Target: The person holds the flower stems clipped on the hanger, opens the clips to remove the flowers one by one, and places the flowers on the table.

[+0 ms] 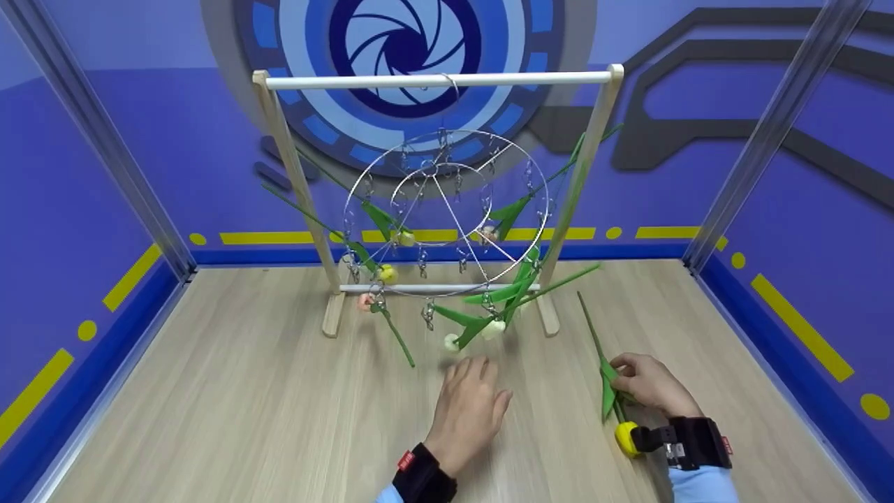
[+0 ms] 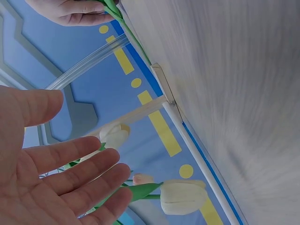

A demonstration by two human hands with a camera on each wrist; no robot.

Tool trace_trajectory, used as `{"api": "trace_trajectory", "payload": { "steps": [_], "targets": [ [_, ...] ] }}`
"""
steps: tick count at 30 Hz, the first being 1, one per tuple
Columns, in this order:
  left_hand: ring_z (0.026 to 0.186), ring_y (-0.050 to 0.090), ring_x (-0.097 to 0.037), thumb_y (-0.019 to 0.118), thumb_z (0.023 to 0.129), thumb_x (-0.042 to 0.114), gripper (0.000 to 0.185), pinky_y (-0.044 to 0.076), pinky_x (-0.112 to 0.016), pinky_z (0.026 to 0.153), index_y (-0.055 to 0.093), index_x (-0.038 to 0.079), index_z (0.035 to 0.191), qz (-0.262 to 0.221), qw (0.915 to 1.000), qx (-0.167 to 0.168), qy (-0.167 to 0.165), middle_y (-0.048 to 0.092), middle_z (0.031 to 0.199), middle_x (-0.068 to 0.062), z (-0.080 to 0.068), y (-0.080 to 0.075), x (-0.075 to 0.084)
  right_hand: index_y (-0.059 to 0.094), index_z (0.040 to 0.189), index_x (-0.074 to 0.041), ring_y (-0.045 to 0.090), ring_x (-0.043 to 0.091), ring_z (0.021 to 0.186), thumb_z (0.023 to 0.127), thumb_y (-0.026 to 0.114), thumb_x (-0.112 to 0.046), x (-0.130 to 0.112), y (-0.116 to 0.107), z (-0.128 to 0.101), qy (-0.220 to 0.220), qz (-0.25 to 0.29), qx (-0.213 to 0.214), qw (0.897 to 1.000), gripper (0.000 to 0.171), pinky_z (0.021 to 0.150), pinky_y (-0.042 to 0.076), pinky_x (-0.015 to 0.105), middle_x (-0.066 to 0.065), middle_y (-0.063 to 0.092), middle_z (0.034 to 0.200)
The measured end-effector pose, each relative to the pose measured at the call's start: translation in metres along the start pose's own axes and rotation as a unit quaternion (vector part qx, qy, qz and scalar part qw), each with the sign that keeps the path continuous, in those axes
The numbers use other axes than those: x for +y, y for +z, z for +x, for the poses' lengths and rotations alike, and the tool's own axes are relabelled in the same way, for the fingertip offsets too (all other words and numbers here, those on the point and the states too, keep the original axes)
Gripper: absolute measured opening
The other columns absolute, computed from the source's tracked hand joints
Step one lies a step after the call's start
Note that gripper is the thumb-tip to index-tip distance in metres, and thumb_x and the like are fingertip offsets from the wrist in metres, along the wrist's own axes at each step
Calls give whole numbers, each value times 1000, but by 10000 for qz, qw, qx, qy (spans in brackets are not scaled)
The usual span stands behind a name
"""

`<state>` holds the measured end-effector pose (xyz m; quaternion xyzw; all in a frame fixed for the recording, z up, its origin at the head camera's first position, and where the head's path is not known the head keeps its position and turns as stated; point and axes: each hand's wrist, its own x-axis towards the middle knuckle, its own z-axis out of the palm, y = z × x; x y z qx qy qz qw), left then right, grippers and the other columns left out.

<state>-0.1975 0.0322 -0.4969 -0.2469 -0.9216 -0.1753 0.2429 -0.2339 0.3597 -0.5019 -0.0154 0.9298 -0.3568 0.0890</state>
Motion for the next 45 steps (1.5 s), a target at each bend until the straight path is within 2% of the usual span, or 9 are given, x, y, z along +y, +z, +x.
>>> {"api": "trace_trajectory", "payload": {
  "steps": [8, 16, 23, 28, 33, 38, 41, 45],
  "targets": [
    [103, 64, -24, 78, 92, 30, 33, 49, -38, 87, 70, 4, 111, 3, 10000, -32, -8, 68, 108, -8, -1, -1, 1, 59, 131, 12, 66, 26, 92, 97, 67, -11, -4, -5, -6, -20, 4, -180, 9998, 42, 79, 55, 44, 19, 70, 109],
    [104, 64, -24, 79, 91, 28, 31, 49, -38, 88, 70, 4, 109, -32, 10000, -20, -43, 68, 109, -7, -2, -2, 1, 58, 132, 13, 64, 23, 83, 98, 65, -13, -8, -12, -12, 20, 126, -382, 9992, 43, 72, 53, 38, 15, 71, 104],
    [109, 63, -26, 77, 92, 28, 33, 49, -40, 92, 69, 4, 114, -73, 9999, 23, -99, 68, 115, -10, 0, -6, -1, 56, 134, 14, 69, 27, 92, 101, 62, -13, -18, -19, -21, -161, 231, -409, 9988, 43, 78, 58, 41, 24, 68, 115],
    [113, 63, -28, 77, 92, 29, 34, 49, -43, 98, 70, 2, 113, -151, 9996, 229, -59, 68, 118, -12, 2, -9, -5, 57, 135, 10, 68, 26, 95, 103, 62, -20, -29, -24, -30, -423, 129, -397, 9982, 44, 80, 56, 40, 21, 67, 119],
    [114, 64, -29, 74, 96, 27, 35, 51, -45, 97, 69, -1, 117, -512, 9980, 340, -142, 67, 119, -14, 4, -16, -12, 61, 134, 5, 66, 30, 102, 104, 62, -22, -45, -27, -36, -748, -124, -176, 9970, 40, 84, 55, 45, 18, 68, 120],
    [109, 64, -26, 69, 100, 25, 33, 53, -43, 94, 68, -1, 120, -1183, 9924, 243, -230, 66, 117, -13, 8, -26, -21, 68, 125, -1, 67, 27, 101, 103, 64, -18, -66, -21, -37, -1194, -333, 233, 9920, 28, 89, 55, 50, 9, 73, 112],
    [108, 65, -26, 67, 102, 24, 32, 54, -42, 95, 69, -1, 121, -1576, 9868, 254, -256, 67, 118, -13, 11, -31, -25, 71, 122, -4, 68, 21, 95, 103, 65, -18, -78, -15, -36, -1483, -263, 417, 9877, 24, 85, 56, 43, 7, 74, 109],
    [109, 66, -28, 67, 102, 24, 34, 55, -42, 95, 69, -3, 123, -1866, 9811, 441, -267, 68, 118, -15, 15, -37, -30, 72, 120, -4, 69, 16, 87, 103, 65, -15, -89, -5, -33, -1870, -8, 646, 9802, 21, 77, 56, 31, 8, 74, 106]
  ]
}}
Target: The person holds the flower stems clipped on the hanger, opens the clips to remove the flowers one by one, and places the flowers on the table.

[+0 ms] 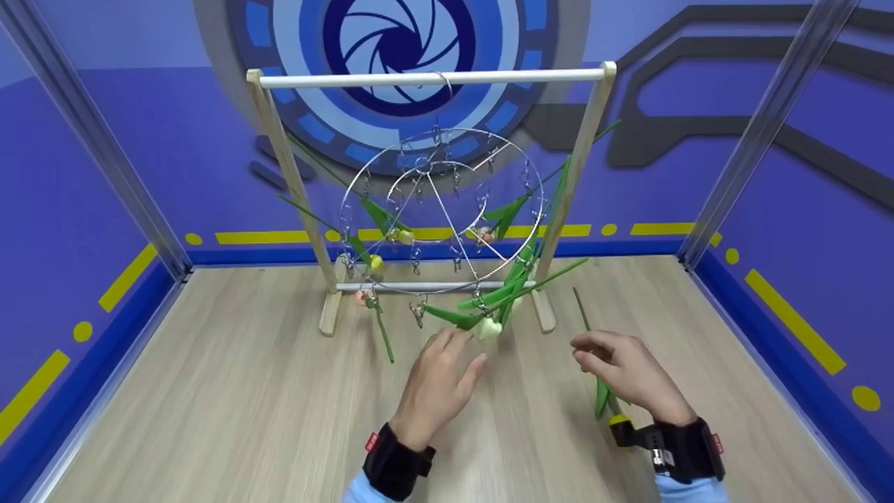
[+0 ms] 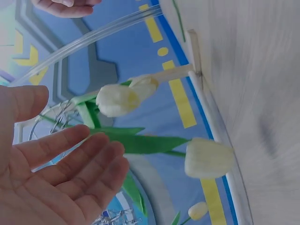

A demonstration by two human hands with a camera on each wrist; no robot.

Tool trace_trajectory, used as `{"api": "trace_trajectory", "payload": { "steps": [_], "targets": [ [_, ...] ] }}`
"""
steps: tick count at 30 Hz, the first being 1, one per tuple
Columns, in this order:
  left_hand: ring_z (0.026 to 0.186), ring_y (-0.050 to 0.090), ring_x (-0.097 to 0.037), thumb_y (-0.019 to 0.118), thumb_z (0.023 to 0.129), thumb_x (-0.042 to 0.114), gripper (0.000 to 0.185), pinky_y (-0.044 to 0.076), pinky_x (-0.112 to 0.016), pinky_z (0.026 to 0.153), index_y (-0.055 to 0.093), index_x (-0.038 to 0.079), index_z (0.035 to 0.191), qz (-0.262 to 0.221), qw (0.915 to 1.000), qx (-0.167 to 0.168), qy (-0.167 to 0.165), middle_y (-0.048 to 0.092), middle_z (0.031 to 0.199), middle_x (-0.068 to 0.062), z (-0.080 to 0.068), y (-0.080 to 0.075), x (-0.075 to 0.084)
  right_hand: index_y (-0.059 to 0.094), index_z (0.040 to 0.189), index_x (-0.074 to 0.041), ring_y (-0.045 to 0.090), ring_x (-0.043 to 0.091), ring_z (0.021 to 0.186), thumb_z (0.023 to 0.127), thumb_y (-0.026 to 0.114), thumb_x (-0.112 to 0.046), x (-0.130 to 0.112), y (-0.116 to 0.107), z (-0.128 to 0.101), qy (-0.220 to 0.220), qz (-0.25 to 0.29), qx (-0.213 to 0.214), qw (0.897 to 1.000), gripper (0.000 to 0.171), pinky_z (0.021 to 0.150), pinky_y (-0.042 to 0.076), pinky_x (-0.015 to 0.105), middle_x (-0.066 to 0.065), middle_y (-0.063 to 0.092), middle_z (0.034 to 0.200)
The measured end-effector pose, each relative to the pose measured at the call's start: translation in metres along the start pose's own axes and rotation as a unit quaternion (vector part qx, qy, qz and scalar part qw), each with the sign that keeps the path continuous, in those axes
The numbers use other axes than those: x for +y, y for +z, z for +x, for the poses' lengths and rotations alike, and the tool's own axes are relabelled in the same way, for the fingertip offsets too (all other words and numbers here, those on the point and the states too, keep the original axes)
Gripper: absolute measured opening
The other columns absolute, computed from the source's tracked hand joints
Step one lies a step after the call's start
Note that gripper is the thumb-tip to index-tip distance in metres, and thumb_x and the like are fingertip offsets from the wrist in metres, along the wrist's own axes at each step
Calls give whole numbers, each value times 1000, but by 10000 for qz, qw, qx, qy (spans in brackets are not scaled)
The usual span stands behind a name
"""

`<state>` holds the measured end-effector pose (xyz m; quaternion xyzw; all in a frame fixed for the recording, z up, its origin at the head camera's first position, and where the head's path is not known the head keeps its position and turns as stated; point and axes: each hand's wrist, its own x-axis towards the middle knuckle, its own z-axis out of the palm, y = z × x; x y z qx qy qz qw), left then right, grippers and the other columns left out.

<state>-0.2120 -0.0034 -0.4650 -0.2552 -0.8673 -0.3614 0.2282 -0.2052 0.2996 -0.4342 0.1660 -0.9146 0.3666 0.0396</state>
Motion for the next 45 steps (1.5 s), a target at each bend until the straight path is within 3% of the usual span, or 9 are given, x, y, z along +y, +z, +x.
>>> {"api": "trace_trajectory", "payload": {
  "steps": [9, 17, 22, 26, 31, 34, 37, 41, 45],
  "targets": [
    [118, 65, -26, 70, 99, 20, 34, 53, -43, 100, 68, 3, 129, -512, 9982, 249, -169, 68, 126, -11, 9, -10, -2, 76, 107, -5, 67, 9, 75, 97, 69, -3, -18, 33, 20, -665, 366, 794, 9939, 13, 68, 55, 26, 2, 74, 92],
    [100, 65, -23, 70, 99, 18, 32, 56, -41, 84, 68, -1, 125, -604, 9962, 507, -383, 68, 112, -13, 16, -11, 1, 76, 101, -5, 69, 12, 73, 95, 70, 0, -36, 62, 35, -927, 1040, 1301, 9817, 10, 67, 58, 25, 4, 75, 89],
    [98, 62, -28, 69, 100, 19, 32, 54, -43, 83, 68, -1, 125, -584, 9954, 644, -412, 67, 108, -15, 20, -9, 2, 76, 101, -3, 66, 10, 74, 94, 70, 3, -41, 78, 43, -1021, 1357, 1512, 9738, 11, 66, 56, 23, 5, 74, 89],
    [105, 62, -30, 64, 102, 18, 35, 53, -46, 88, 65, -3, 130, -566, 9952, 686, -403, 66, 115, -17, 24, -8, 1, 75, 101, 0, 65, 11, 70, 94, 70, 4, -45, 89, 51, -1141, 1578, 1590, 9679, 10, 63, 55, 23, 7, 73, 85],
    [126, 59, -33, 60, 105, 17, 41, 48, -51, 104, 58, -3, 141, -851, 9934, 619, -454, 62, 134, -19, 28, -9, 1, 74, 105, 1, 66, 15, 67, 94, 70, 4, -50, 100, 56, -1085, 1795, 1669, 9634, 12, 61, 56, 26, 9, 74, 85],
    [129, 57, -34, 58, 106, 15, 43, 47, -51, 107, 55, -2, 145, -1202, 9900, 593, -433, 59, 142, -19, 30, -8, 1, 73, 109, 1, 68, 19, 65, 94, 69, 4, -51, 106, 58, -991, 1907, 1688, 9619, 15, 59, 55, 26, 9, 75, 88],
    [125, 59, -35, 56, 107, 14, 43, 51, -49, 100, 53, 0, 147, -1666, 9838, 468, -468, 56, 146, -19, 32, -7, 0, 72, 114, 0, 69, 23, 64, 96, 68, 3, -51, 110, 59, -899, 2027, 1665, 9608, 19, 57, 52, 24, 9, 75, 93],
    [126, 58, -36, 53, 108, 16, 45, 53, -42, 94, 49, 3, 151, -2267, 9718, 150, -633, 52, 150, -17, 33, -6, -2, 70, 119, -1, 69, 21, 63, 96, 67, 3, -51, 114, 61, -779, 2258, 1593, 9579, 23, 54, 50, 21, 12, 74, 103],
    [130, 55, -34, 51, 109, 16, 45, 50, -38, 95, 48, 5, 153, -2655, 9618, -70, -661, 50, 154, -14, 34, -6, -4, 69, 120, 0, 66, 15, 63, 95, 65, 6, -49, 118, 64, -635, 2413, 1551, 9559, 25, 52, 45, 20, 17, 70, 110]
  ]
}}
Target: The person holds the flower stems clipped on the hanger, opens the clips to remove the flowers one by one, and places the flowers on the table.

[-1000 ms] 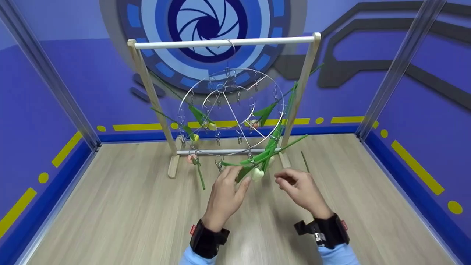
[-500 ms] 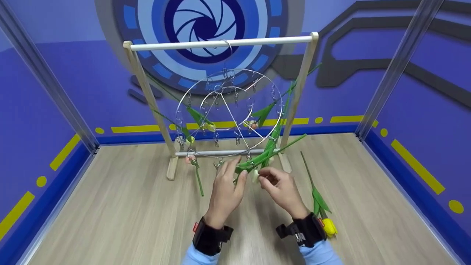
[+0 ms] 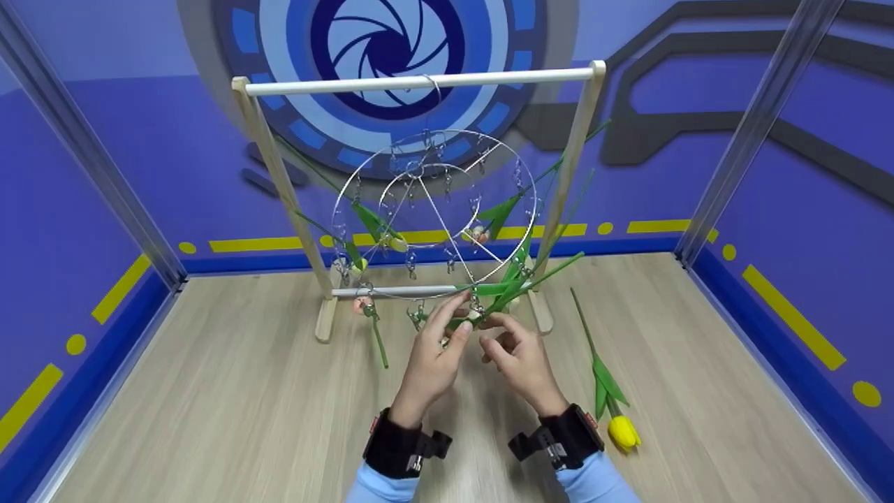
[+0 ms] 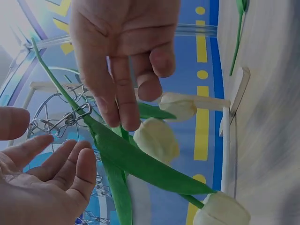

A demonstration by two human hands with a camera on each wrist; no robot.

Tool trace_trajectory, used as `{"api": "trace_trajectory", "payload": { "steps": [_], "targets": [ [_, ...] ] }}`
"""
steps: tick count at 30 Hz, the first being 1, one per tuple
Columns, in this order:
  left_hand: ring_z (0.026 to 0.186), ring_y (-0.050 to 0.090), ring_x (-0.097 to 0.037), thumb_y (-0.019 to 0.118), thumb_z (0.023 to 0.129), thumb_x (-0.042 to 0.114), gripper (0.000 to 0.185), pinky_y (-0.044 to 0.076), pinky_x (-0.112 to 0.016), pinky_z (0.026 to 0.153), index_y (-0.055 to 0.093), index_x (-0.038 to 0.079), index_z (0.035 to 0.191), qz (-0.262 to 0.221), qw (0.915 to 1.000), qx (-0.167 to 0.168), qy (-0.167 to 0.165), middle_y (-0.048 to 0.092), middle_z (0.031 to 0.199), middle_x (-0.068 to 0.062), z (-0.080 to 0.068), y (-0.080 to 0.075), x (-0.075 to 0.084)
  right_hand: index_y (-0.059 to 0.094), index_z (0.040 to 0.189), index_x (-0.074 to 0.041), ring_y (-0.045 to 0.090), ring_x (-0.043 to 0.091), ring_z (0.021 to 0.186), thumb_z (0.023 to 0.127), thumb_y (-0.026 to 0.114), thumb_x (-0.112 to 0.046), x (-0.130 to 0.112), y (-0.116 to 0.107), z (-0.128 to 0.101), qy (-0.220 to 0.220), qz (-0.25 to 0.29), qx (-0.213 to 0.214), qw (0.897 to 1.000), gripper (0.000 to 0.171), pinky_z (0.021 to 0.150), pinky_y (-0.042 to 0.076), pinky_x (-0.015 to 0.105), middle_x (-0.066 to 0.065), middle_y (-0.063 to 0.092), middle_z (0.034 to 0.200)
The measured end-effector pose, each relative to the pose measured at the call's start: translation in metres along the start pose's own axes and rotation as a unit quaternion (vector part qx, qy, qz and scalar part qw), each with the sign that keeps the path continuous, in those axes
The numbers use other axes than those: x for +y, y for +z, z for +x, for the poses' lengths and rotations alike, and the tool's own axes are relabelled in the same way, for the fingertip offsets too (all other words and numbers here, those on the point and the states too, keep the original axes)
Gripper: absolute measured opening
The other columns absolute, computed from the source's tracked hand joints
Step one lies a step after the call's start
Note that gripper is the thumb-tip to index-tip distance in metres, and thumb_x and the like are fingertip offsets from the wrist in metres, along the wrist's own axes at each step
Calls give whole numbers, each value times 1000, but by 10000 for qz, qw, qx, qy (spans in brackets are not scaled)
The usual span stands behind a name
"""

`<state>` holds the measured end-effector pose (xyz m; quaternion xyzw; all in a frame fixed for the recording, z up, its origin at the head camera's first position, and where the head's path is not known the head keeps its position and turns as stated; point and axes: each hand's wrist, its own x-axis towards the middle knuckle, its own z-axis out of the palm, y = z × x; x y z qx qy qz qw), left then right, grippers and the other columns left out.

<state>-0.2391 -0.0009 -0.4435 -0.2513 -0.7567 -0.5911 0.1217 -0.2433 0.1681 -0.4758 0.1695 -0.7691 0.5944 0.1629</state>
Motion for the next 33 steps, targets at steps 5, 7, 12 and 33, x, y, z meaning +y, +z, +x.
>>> {"api": "trace_trajectory", "payload": {
  "steps": [5, 7, 12, 33],
  "targets": [
    [132, 54, -30, 50, 109, 12, 44, 46, -38, 97, 49, 8, 153, -217, 9995, -245, -44, 46, 157, -11, 1, -2, -1, 68, 123, -2, 60, 12, 58, 97, 64, 5, 6, 3, 1, 295, 278, -118, 9991, 27, 49, 40, 19, 16, 67, 107],
    [132, 53, -30, 50, 109, 12, 44, 45, -38, 97, 49, 8, 153, -278, 9991, -319, -73, 46, 158, -11, 0, -3, 1, 67, 128, -3, 57, 12, 56, 98, 63, 3, 7, 3, 1, 408, 424, -206, 9981, 30, 49, 39, 19, 17, 67, 98],
    [130, 54, -30, 51, 108, 11, 43, 45, -34, 94, 51, 7, 151, -418, 9983, -382, -98, 46, 156, -12, 0, -2, 2, 63, 137, -3, 58, 11, 59, 100, 62, -1, 7, 4, 1, 616, 653, -314, 9955, 37, 51, 40, 20, 21, 66, 87],
    [126, 57, -34, 53, 106, 6, 35, 50, -32, 95, 58, -1, 139, -696, 9972, -252, -55, 60, 140, -15, 0, -7, 8, 70, 109, -1, 54, 10, 52, 99, 66, -2, 3, 5, 1, 172, 604, -44, 9980, 11, 48, 39, 19, 17, 64, 66]
  ]
}}
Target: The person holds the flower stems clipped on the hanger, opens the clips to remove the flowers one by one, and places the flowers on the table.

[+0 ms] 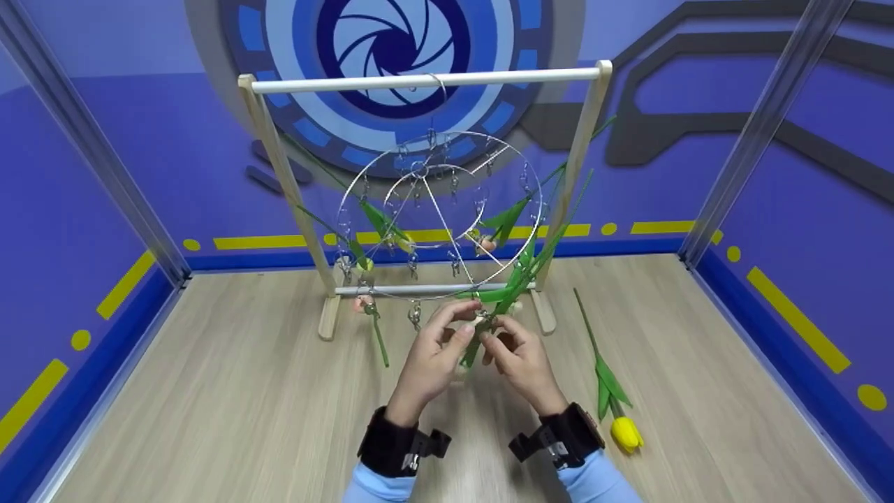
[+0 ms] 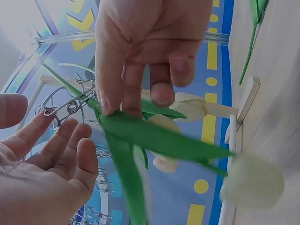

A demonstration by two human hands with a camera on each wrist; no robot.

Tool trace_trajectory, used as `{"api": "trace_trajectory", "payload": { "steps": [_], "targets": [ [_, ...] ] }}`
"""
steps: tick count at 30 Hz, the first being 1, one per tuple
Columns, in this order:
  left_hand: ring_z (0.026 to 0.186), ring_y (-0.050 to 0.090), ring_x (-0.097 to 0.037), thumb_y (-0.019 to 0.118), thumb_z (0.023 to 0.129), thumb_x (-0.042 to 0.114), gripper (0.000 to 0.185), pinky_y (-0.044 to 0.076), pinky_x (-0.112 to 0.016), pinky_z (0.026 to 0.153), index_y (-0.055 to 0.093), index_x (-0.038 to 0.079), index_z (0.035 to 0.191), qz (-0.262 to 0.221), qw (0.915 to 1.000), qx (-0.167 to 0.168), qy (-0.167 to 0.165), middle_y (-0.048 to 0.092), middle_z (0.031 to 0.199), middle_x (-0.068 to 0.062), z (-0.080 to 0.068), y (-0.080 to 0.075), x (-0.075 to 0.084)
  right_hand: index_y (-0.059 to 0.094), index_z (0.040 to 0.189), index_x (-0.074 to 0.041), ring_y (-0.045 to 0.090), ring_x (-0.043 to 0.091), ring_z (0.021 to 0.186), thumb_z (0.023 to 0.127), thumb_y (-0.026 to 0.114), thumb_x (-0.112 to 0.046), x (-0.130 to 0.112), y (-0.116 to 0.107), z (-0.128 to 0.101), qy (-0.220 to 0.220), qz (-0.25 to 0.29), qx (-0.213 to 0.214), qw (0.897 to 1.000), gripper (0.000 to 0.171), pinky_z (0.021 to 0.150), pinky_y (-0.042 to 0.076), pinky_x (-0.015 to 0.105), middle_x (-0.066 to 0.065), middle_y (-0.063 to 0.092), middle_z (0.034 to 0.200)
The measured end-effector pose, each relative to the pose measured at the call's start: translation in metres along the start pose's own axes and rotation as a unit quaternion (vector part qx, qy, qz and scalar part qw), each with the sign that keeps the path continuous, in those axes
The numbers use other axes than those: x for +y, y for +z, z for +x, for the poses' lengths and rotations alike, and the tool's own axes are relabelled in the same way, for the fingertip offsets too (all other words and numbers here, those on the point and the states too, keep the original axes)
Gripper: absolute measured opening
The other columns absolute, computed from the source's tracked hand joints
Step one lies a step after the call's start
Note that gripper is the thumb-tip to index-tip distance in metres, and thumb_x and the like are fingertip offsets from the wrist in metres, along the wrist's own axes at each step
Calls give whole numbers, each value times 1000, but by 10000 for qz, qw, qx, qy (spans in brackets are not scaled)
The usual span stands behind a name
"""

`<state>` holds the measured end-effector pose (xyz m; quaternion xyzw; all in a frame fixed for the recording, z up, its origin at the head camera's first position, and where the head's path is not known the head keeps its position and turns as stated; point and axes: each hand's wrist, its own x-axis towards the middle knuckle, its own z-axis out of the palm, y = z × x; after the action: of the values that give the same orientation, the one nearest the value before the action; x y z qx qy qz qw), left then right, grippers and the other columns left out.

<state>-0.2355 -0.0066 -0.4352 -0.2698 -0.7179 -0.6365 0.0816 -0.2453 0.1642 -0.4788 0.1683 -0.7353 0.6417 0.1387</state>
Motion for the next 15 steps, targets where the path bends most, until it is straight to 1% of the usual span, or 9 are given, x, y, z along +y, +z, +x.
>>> {"api": "trace_trajectory", "payload": {
  "steps": [5, 7, 9, 12, 13, 15],
  "targets": [
    [123, 58, -33, 53, 106, 6, 34, 50, -33, 95, 60, 0, 138, 87, 9999, 36, -58, 62, 136, -14, 0, -2, 1, 70, 108, 0, 54, 7, 53, 97, 66, 2, 0, 0, 0, -358, -245, 215, 9988, 12, 48, 41, 20, 17, 64, 66],
    [122, 59, -32, 53, 106, 7, 33, 50, -34, 95, 61, 2, 137, 93, 9999, 52, -71, 62, 135, -13, 0, -3, 2, 70, 106, 0, 55, 10, 53, 97, 66, 4, -1, 0, -1, -488, -345, 278, 9978, 12, 48, 42, 21, 15, 64, 66],
    [121, 60, -30, 54, 106, 8, 32, 51, -34, 95, 62, 2, 136, 92, 9999, 84, -44, 63, 133, -13, 0, -3, 2, 71, 105, -1, 57, 17, 53, 96, 65, 5, -1, 0, -1, -636, -465, 308, 9964, 11, 49, 44, 21, 13, 64, 65],
    [119, 61, -30, 55, 105, 9, 30, 52, -35, 95, 64, 1, 134, 106, 9997, 195, 68, 63, 132, -14, -1, -4, 1, 70, 101, 1, 59, 26, 53, 95, 65, 8, -1, 0, -1, -995, -657, 331, 9923, 11, 51, 47, 22, 11, 64, 66],
    [118, 62, -30, 56, 105, 9, 30, 53, -35, 95, 65, 1, 132, 112, 9996, 251, 118, 64, 131, -14, -1, -5, 1, 70, 101, 2, 58, 27, 53, 94, 66, 10, -1, 0, -1, -1142, -738, 344, 9901, 12, 51, 47, 21, 11, 64, 67],
    [115, 62, -30, 58, 104, 8, 28, 54, -35, 93, 66, 1, 130, 128, 9989, 388, 229, 64, 129, -14, -1, -5, 0, 69, 100, 2, 57, 23, 53, 92, 66, 13, 0, 0, -1, -1427, -928, 359, 9848, 13, 50, 47, 21, 11, 65, 72]
  ]
}}
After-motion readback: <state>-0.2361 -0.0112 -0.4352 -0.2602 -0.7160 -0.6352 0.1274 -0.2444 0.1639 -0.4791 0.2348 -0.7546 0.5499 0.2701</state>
